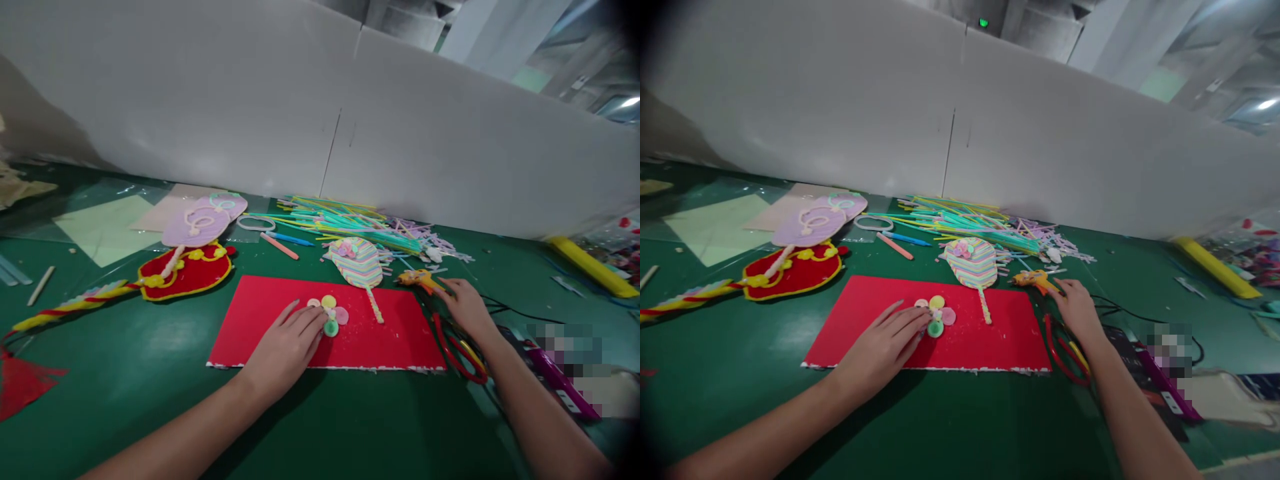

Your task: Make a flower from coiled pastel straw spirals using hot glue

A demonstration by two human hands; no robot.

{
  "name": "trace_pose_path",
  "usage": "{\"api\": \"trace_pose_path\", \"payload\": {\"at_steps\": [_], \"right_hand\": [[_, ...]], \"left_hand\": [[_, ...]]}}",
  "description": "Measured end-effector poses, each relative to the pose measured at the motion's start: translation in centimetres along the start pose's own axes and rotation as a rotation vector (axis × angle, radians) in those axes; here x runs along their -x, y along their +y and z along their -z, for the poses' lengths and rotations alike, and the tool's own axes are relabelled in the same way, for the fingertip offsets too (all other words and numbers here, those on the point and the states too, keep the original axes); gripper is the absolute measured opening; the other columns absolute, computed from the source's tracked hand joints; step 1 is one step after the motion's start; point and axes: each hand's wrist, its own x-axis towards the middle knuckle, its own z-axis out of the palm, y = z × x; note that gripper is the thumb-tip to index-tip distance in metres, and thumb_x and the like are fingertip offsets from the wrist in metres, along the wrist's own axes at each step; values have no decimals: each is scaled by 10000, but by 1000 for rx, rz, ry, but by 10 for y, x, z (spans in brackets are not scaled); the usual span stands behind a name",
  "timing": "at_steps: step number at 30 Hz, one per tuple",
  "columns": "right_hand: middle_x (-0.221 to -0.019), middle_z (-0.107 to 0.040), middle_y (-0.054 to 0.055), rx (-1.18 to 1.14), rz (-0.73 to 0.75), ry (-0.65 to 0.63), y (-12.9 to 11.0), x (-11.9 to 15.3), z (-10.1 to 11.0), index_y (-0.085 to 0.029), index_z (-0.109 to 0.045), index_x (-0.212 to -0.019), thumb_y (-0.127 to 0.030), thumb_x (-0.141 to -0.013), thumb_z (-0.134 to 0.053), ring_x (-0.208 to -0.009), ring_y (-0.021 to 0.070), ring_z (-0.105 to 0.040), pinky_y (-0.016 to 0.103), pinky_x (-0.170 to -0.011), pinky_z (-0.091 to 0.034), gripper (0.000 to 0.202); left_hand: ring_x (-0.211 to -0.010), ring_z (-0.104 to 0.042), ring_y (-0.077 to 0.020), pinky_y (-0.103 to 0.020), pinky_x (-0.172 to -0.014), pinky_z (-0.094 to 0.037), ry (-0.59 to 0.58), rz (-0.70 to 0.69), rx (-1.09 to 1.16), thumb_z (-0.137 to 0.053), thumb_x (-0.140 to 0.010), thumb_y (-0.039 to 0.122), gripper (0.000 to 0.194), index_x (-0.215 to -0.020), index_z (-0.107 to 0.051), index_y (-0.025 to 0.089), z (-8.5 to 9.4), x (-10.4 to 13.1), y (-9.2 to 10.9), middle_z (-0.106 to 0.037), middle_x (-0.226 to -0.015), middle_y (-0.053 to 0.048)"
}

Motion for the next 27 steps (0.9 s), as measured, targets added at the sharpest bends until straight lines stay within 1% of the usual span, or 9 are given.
{"api": "trace_pose_path", "payload": {"at_steps": [4, 6, 9, 11, 12, 14, 17, 21, 27], "right_hand": [[-936, -590, 122, 43, -17, 112, -49, 2, 17, -154, -633, -977, -441, -843, -390, -900, 248, -544, 388, -812, -418, 400], [-911, -601, 104, -43, -12, 57, -83, 6, 25, -173, -636, -908, -437, -840, -405, -869, 227, -557, 356, -786, -426, 358], [-770, -633, 56, -183, -103, -218, -131, 14, 30, -202, -603, -784, -477, -812, -452, -714, 199, -585, 313, -650, -433, 316], [-679, -617, 32, -188, -171, -412, -153, 20, 27, -210, -563, -743, -515, -800, -456, -625, 190, -577, 291, -553, -400, 329], [-652, -607, 27, -180, -190, -470, -161, 22, 24, -210, -541, -729, -521, -801, -450, -600, 188, -574, 280, -522, -379, 332], [-617, -592, 25, -130, -185, -486, -170, 24, 17, -206, -507, -755, -476, -806, -466, -568, 187, -565, 265, -490, -338, 279], [-594, -579, 33, -77, -146, -457, -172, 21, 9, -198, -482, -733, -321, -824, -447, -544, 178, -554, 255, -478, -293, 158], [-568, -566, 21, -168, -98, -493, -176, 13, 11, -201, -465, -651, -220, -776, -452, -525, 156, -530, 246, -484, -289, 127], [-519, -560, -20, -626, -345, -739, -177, 11, 16, -191, -501, -664, -255, -724, -466, -447, 121, -501, 228, -473, -357, 94]], "left_hand": [[-1113, -528, -205, -438, -999, -391, 16, 71, 20, -380, -883, 154, 322, -1179, -507, 163, -2, 0, -3, -577, -1217, -78], [-1123, -517, -199, -424, -994, -403, 4, 144, 58, -382, -878, 144, 336, -1196, -487, 167, -3, -1, -5, -562, -1232, -76], [-1137, -502, -192, -392, -974, -431, -15, 237, 135, -389, -873, 149, 339, -1199, -475, 179, -5, -2, -6, -547, -1241, -72], [-1136, -501, -194, -396, -970, -435, -23, 252, 163, -391, -871, 151, 332, -1190, -478, 182, -7, -3, -7, -549, -1234, -73], [-1134, -503, -196, -403, -972, -433, -26, 250, 168, -391, -871, 150, 330, -1187, -479, 182, -7, -3, -8, -552, -1230, -73], [-1130, -506, -199, -416, -973, -431, -23, 243, 170, -395, -868, 147, 330, -1185, -478, 184, -8, -3, -8, -556, -1225, -73], [-1122, -512, -202, -423, -966, -437, -11, 227, 170, -407, -862, 142, 333, -1185, -477, 188, -9, -2, -10, -564, -1218, -73], [-1118, -513, -201, -422, -965, -439, -14, 224, 167, -405, -865, 147, 322, -1175, -483, 184, -9, -3, -10, -572, -1208, -72], [-1124, -510, -198, -415, -970, -435, -24, 231, 176, -406, -863, 145, 333, -1184, -482, 190, -11, -2, -11, -567, -1219, -70]]}}
